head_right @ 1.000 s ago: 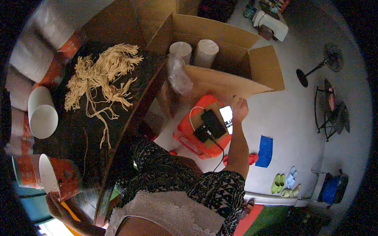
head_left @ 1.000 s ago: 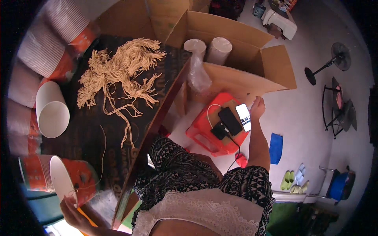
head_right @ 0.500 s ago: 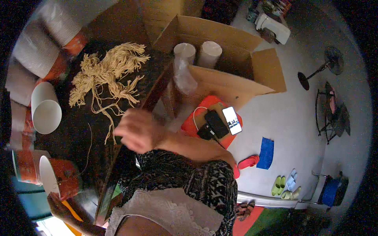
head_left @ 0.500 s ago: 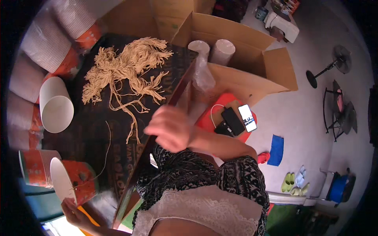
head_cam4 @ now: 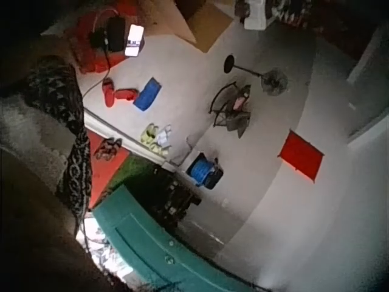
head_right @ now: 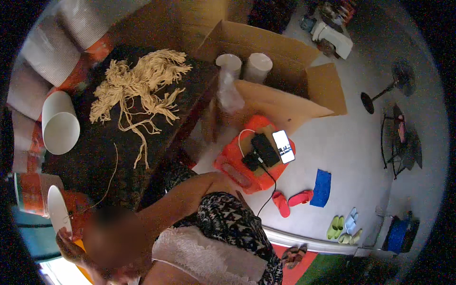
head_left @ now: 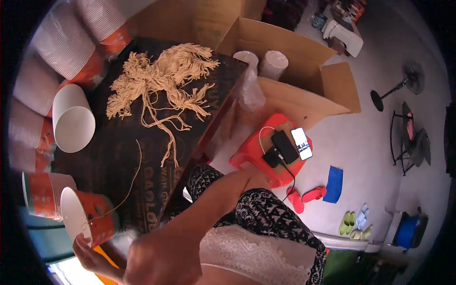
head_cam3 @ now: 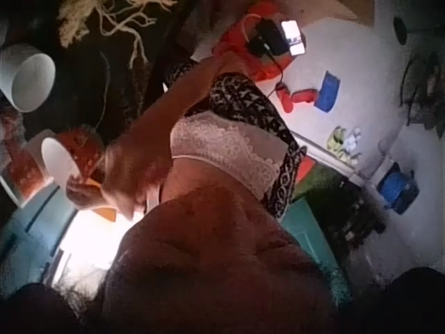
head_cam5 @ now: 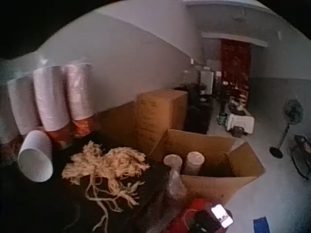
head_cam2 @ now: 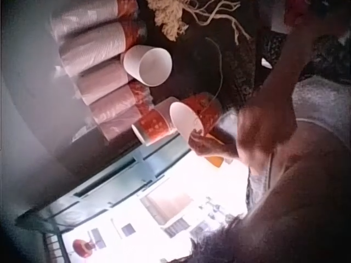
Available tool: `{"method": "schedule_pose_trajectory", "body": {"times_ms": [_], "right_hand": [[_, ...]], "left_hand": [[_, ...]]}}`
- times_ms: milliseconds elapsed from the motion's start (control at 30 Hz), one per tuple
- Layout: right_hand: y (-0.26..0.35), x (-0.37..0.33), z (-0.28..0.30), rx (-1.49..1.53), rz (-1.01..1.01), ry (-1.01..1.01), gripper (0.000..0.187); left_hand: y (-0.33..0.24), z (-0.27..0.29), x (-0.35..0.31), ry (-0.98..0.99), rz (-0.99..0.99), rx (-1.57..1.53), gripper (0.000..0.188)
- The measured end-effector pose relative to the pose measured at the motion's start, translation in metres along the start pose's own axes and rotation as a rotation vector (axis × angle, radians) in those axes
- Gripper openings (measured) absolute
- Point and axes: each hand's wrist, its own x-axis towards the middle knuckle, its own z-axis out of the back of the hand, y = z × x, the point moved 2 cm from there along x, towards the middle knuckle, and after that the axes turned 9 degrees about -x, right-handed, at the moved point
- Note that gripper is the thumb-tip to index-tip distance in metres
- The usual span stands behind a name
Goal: Attaching strings to the rims of paper buckets.
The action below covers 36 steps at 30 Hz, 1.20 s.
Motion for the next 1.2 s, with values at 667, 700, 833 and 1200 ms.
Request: {"method": "schedule_pose_trajectory", "body": {"times_ms": [667,700,833,1200], "right_hand": [[-0.035,0.032,-0.074,0.112,-0.043,0.170,0.023],[-0.038,0.030,-0.074,0.139,-0.053,0.178,0.022],[-0.064,-0.001,-0.051,-0.395,-0.160,0.180,0.034],[-0.101,-0.039,0.000,-0.646,-0.804,-0.125,0.031]], "left_hand": [[-0.045,-0.020,-0.011,0.074,0.112,0.018,0.007],[-0.053,-0.025,-0.009,0.056,0.218,-0.039,0.006],[-0.075,-0.018,-0.001,0.100,0.128,-0.112,0.011],[-0.082,-0.008,0.024,0.342,0.124,-0.217,0.012]]}}
